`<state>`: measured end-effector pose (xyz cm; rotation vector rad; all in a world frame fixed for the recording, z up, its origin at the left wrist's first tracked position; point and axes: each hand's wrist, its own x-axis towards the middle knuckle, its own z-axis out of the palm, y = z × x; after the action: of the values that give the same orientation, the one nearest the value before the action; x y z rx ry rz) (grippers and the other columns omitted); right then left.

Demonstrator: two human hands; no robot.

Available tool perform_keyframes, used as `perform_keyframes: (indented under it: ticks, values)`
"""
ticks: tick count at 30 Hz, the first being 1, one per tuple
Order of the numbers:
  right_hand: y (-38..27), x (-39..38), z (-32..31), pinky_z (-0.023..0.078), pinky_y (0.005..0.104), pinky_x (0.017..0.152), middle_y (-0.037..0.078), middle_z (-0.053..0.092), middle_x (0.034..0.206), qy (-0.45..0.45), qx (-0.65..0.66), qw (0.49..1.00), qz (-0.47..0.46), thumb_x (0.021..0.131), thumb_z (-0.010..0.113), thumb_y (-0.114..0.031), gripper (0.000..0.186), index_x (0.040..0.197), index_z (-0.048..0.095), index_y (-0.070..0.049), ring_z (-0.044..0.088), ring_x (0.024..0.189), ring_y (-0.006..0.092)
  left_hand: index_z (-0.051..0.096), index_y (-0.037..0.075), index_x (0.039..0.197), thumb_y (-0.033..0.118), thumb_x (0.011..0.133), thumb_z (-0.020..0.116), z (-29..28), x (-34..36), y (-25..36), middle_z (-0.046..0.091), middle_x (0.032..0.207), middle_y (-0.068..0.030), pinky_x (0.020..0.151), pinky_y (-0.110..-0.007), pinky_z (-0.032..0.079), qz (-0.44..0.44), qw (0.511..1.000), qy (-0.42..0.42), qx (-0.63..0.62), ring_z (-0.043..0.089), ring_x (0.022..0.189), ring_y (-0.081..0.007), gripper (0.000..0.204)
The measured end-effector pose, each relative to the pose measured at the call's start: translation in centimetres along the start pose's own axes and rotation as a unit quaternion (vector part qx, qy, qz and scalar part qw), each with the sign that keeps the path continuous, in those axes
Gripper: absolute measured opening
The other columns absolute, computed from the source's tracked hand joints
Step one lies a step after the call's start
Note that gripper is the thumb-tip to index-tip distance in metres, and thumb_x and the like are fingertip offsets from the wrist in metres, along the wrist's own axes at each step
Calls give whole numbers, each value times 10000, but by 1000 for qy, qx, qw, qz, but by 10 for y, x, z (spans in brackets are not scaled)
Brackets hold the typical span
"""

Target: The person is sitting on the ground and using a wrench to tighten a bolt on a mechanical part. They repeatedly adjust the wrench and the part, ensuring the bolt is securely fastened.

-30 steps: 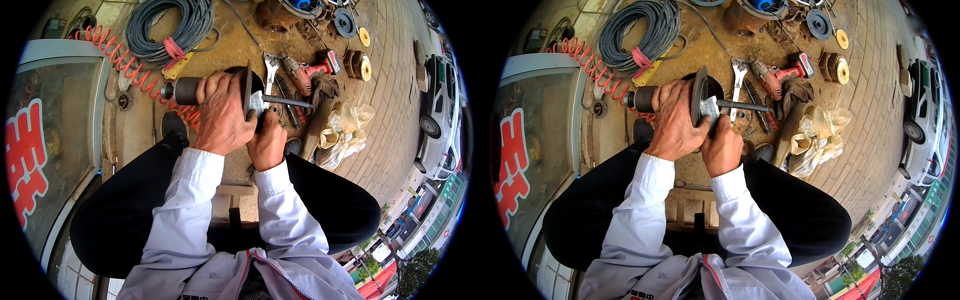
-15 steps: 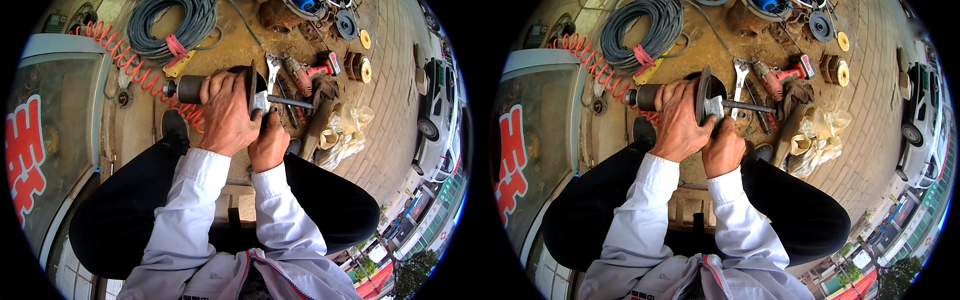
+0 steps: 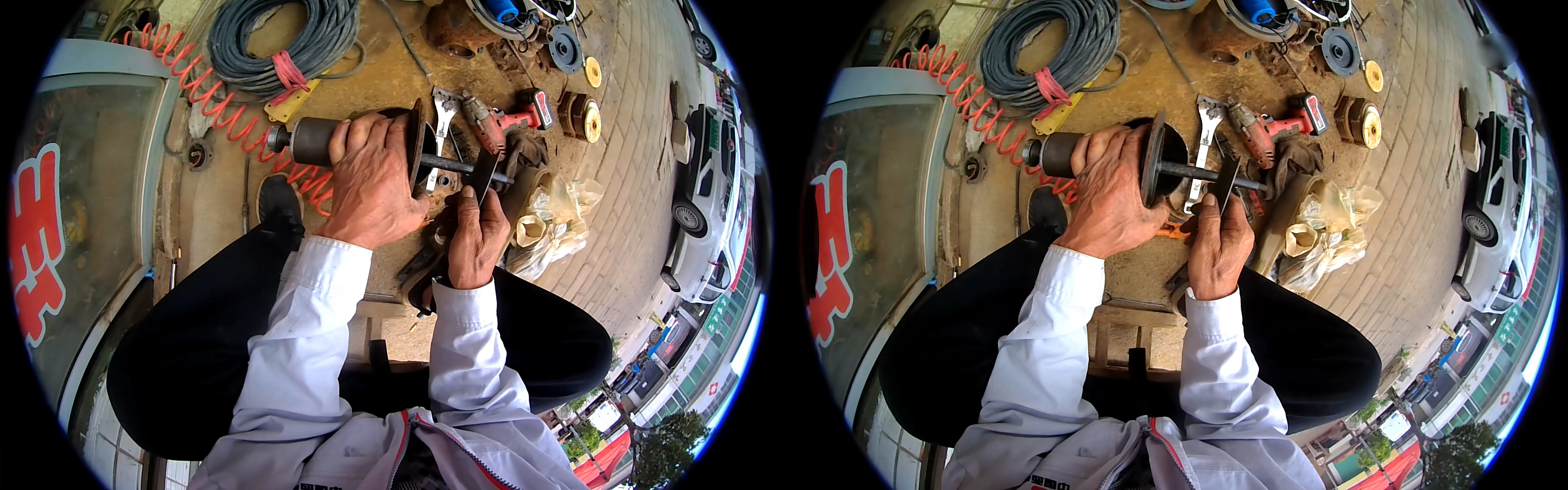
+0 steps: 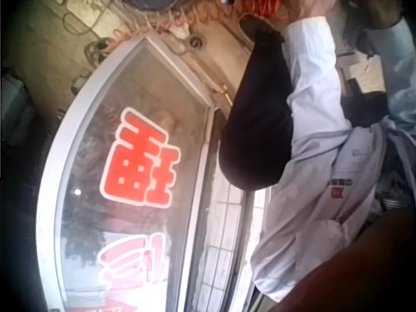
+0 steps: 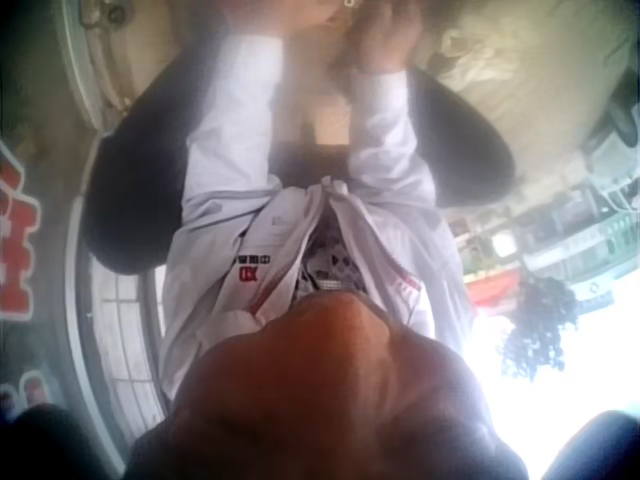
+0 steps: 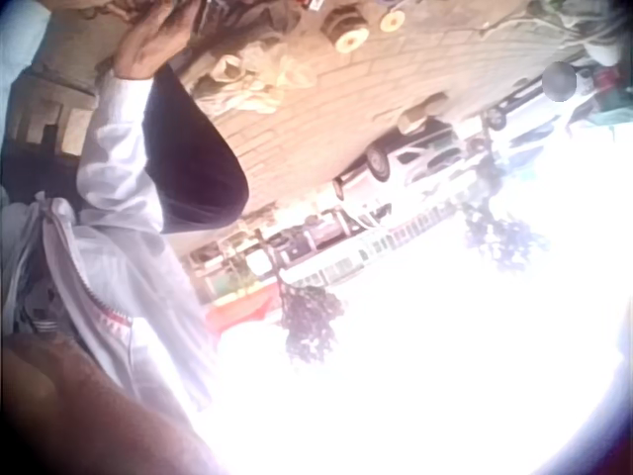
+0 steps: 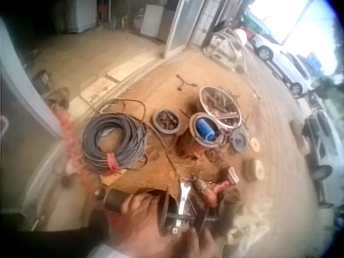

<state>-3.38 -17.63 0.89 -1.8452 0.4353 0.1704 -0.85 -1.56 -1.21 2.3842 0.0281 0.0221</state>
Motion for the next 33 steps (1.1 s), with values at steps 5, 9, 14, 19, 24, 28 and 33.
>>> perform_keyframes:
  ticks: [5, 9, 14, 19, 24, 28, 33]
  values:
    - [-6, -4, 7, 454, 282, 430, 66, 623, 670, -39, 139, 981, 132, 1084, 551, -231, 265, 960, 589, -1, 586, 490, 143, 509, -47, 1373, 299, 666, 818, 1, 0, 3, 592, 1305, -197, 1176, -515, 224, -7, 1000, 1, 11, 460, 1329, -358, 846]
    - [-3, -8, 22, 420, 293, 414, 60, 607, 639, -45, 54, 996, 59, 1083, 542, -184, 242, 944, 575, 12, 551, 478, 118, 512, -42, 1375, 251, 665, 790, 3, -2, 1, 594, 1302, -199, 1170, -522, 228, 0, 1000, 14, 12, 462, 1329, -358, 817]
    - [9, -3, 14, 416, 309, 449, 72, 620, 627, -3, -12, 999, 38, 1069, 559, -154, 264, 897, 615, 38, 574, 505, 130, 521, -44, 1361, 254, 660, 784, 6, -2, 2, 596, 1289, -193, 1163, -519, 232, 7, 999, 32, 16, 460, 1325, -353, 806]
    - [10, -8, 26, 428, 328, 451, 92, 617, 603, -10, -84, 996, -32, 1062, 569, -159, 264, 893, 609, 41, 582, 498, 139, 487, -39, 1416, 260, 659, 754, 5, -3, 1, 587, 1337, -224, 1187, -527, 218, 0, 1000, 21, 10, 459, 1347, -377, 856]
    - [-4, -5, 18, 432, 341, 435, 90, 599, 578, -19, -38, 998, 56, 1068, 551, -157, 274, 879, 584, 39, 570, 471, 141, 511, -54, 1371, 259, 666, 778, 7, -2, 2, 600, 1283, -202, 1170, -523, 226, 7, 999, 34, 16, 461, 1322, -359, 816]
    - [1, -12, 18, 437, 352, 440, 93, 588, 574, -20, -77, 997, 24, 1060, 552, -142, 267, 866, 575, 40, 584, 473, 162, 515, -48, 1367, 240, 665, 770, 7, -3, 2, 605, 1267, -195, 1166, -522, 231, 10, 999, 44, 5, 463, 1320, -355, 800]
    - [-14, 7, 19, 452, 363, 443, 112, 605, 598, -41, -77, 996, -9, 1055, 562, -166, 274, 888, 598, 49, 585, 469, 170, 519, -50, 1359, 234, 657, 766, 6, -1, 2, 603, 1264, -193, 1165, -523, 231, 8, 999, 36, 12, 461, 1321, -350, 796]
